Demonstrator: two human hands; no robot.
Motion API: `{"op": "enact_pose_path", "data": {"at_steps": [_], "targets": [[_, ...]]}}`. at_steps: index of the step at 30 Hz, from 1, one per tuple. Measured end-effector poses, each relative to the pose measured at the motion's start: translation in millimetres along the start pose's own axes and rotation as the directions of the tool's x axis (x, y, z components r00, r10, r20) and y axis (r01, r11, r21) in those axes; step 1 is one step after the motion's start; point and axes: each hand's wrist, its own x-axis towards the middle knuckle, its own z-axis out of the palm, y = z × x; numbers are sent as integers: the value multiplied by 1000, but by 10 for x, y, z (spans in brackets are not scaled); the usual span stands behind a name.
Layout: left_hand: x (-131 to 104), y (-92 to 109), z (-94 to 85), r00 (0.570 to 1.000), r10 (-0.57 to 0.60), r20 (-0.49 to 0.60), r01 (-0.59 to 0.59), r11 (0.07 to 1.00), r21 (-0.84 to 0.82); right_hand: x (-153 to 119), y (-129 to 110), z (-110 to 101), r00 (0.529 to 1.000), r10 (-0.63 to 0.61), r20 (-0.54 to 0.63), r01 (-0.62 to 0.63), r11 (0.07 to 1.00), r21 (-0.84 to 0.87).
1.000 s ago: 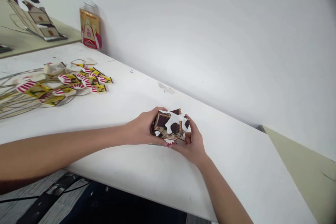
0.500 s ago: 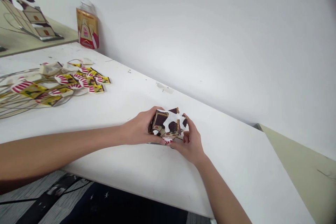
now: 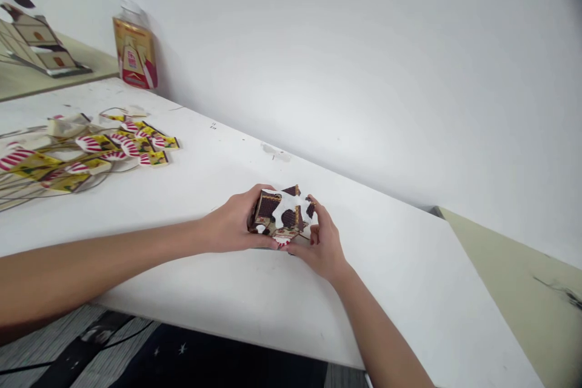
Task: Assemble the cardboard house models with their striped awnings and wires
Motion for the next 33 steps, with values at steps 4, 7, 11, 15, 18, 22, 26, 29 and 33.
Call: {"op": "enact_pose_path", "data": {"at_steps": [4, 7, 11, 15, 18, 22, 26, 29, 33], "targets": [[-1, 12, -9, 1000, 0, 30, 0, 1000, 9, 9, -29, -11, 1000, -17, -17, 17, 1000, -6], [0, -12, 22, 1000, 17, -10, -17, 1000, -2, 13, -39, -16, 1000, -20, -20, 20, 1000, -18], [7, -49, 60, 999, 21, -44, -21, 1000, -3, 17, -38, -13, 1000, -13, -22, 13, 1000, -27], [12, -55, 62, 999, 4, -37, -5, 1000, -19, 15, -40, -12, 999, -9, -39, 8, 1000, -29], [16, -67, 56, 1000, 5, -25, -6, 1000, -22, 13, -48, -21, 999, -4, -36, 2, 999, -37], [29, -120, 46, 1000, 27, -1, -27, 999, 27, 13, -50, -35, 1000, 11, -6, -12, 998, -69], [39, -155, 36, 999, 28, 16, -30, 995, 90, 14, -61, -34, 1000, 12, 16, -10, 993, -119], [41, -139, 28, 999, 26, 34, -30, 994, 106, 19, -82, -26, 1000, 12, 5, -11, 990, -139], [43, -108, 25, 999, 25, 34, -29, 992, 121, 25, -85, -20, 1000, -2, 6, 3, 987, -163]]}}
